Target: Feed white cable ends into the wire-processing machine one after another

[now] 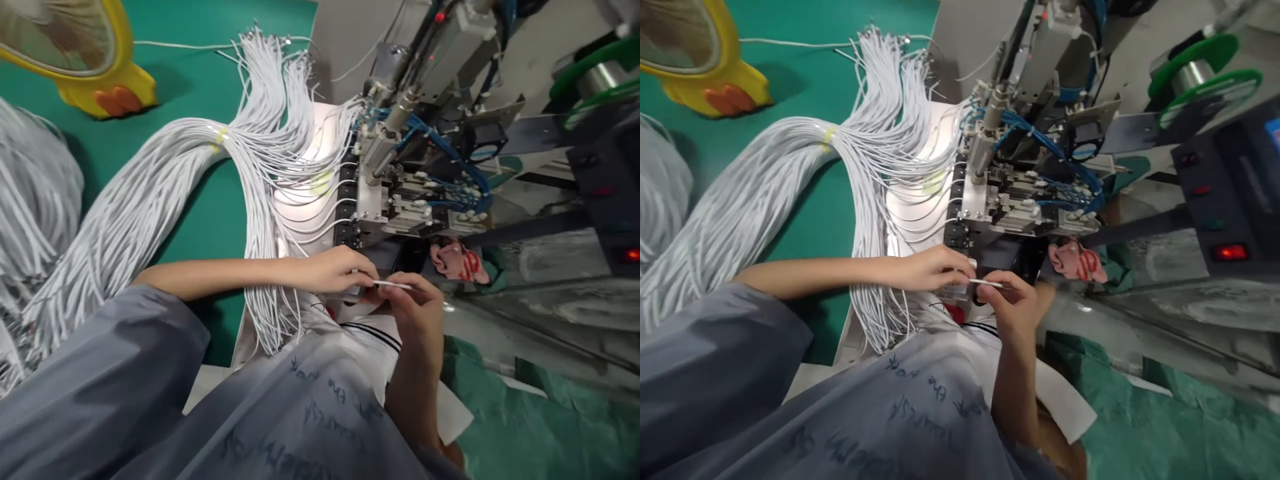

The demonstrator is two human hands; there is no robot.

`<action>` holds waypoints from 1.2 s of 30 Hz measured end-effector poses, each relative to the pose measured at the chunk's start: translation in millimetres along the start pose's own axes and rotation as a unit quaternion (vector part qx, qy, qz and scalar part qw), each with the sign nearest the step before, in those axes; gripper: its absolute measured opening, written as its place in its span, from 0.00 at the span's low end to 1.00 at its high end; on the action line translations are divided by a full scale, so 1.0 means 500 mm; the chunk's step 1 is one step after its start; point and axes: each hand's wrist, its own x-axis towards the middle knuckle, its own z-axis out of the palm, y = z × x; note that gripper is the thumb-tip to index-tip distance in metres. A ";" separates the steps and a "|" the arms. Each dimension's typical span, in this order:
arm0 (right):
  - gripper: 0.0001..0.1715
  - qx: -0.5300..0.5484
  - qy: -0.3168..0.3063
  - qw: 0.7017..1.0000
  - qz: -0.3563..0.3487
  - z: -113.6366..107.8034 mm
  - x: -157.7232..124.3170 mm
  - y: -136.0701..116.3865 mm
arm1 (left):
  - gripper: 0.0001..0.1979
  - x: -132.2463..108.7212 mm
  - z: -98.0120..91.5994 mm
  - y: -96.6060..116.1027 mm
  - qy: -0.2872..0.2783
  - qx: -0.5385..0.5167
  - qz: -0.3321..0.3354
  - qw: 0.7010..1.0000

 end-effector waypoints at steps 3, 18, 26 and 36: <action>0.18 0.074 -0.022 0.997 -0.012 0.020 -0.001 -0.003 | 0.11 -0.003 -0.001 0.006 0.021 -0.012 -0.011 1.000; 0.03 0.011 0.006 0.996 -0.092 0.037 0.002 0.006 | 0.12 0.001 0.016 0.006 0.080 -0.188 -0.081 0.976; 0.07 -0.174 0.023 0.977 -0.122 0.025 -0.002 -0.024 | 0.11 0.000 0.007 -0.002 0.091 0.013 0.001 0.996; 0.13 -0.143 0.051 0.981 -0.123 0.052 -0.002 -0.010 | 0.09 -0.003 0.026 -0.010 0.131 0.037 0.009 0.991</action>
